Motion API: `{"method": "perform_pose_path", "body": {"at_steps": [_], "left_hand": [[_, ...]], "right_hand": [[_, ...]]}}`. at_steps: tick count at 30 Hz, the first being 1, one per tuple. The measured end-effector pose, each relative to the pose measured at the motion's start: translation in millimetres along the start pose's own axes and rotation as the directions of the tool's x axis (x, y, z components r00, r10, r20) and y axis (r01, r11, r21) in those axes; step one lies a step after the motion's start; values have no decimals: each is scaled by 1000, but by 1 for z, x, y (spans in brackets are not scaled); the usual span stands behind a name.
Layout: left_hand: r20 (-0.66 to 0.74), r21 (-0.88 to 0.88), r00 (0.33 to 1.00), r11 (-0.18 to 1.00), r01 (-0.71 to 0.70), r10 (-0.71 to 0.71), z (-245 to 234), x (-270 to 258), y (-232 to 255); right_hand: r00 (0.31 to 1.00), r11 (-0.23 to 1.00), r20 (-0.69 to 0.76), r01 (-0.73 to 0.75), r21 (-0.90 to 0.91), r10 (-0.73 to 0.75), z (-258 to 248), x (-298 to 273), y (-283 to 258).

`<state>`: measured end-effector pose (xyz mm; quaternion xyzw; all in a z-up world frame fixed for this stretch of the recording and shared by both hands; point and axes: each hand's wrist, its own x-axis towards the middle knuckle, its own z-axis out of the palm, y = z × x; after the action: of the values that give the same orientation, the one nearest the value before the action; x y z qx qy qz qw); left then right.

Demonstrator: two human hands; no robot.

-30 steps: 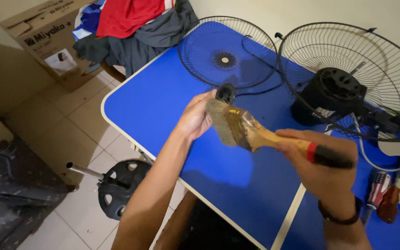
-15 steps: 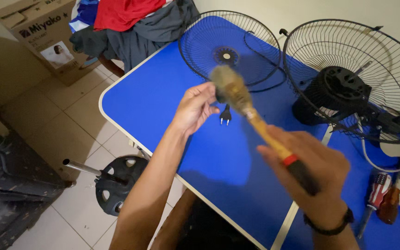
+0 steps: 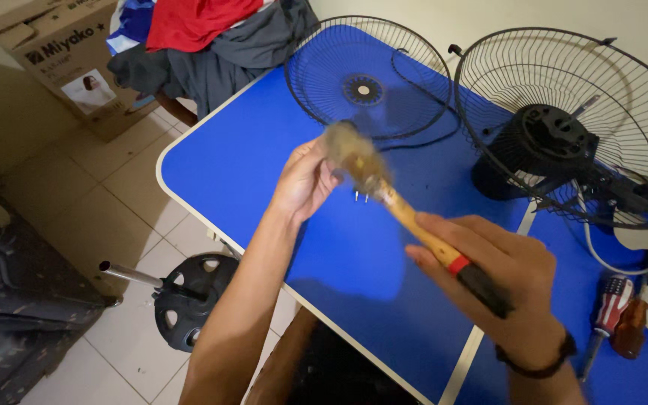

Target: The person cleans a fan cage with a brush, then assembles the fan by attaching the cage to the motor, installing the fan blades, and securing the hub cap. The work is performed on a blue table with tools and parts laid out.

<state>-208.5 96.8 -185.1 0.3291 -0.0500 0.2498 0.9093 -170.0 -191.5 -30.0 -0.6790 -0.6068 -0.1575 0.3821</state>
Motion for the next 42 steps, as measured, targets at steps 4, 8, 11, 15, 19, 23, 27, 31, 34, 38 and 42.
{"method": "perform_pose_path", "body": {"at_steps": [4, 8, 11, 15, 19, 23, 27, 31, 34, 38, 42], "left_hand": [[-72, 44, 997, 999, 26, -23, -3, -7, 0], [56, 41, 998, 999, -12, 10, -8, -2, -5], [6, 134, 999, 990, 39, -41, -6, -5, -12], [17, 100, 999, 994, 49, -51, 5, -5, -16], [-13, 87, 999, 996, 31, -30, 14, -8, -11], [-6, 131, 999, 990, 54, -54, 13, -9, -6], [23, 146, 999, 989, 34, -38, 12, -5, -13], [-45, 121, 998, 992, 42, -36, 11, -8, -14], [-87, 110, 995, 993, 46, -37, 8, -12, -10], [-18, 125, 1000, 992, 16, -14, 5, -10, -9], [-6, 96, 1000, 995, -3, 4, 7, -6, -10]], "right_hand": [[979, 973, 63, -200, 111, 194, -8, -3, 5], [978, 985, -125, -171, -34, 166, -4, -8, 11], [968, 985, -179, -173, 24, 175, -3, -9, 13], [980, 981, -142, -117, 155, 139, -2, -16, 12], [962, 963, -36, -271, 13, 271, -15, -20, 17], [962, 978, -177, -208, 19, 208, -10, -22, 22], [973, 986, -174, -137, 94, 152, -3, -19, 24], [963, 956, -10, -267, 117, 270, -10, -20, 23], [944, 936, -6, -327, 131, 331, -13, -21, 24], [959, 960, -142, -220, 175, 246, -2, -20, 22], [979, 975, -74, -176, 136, 187, 1, -22, 21]]}}
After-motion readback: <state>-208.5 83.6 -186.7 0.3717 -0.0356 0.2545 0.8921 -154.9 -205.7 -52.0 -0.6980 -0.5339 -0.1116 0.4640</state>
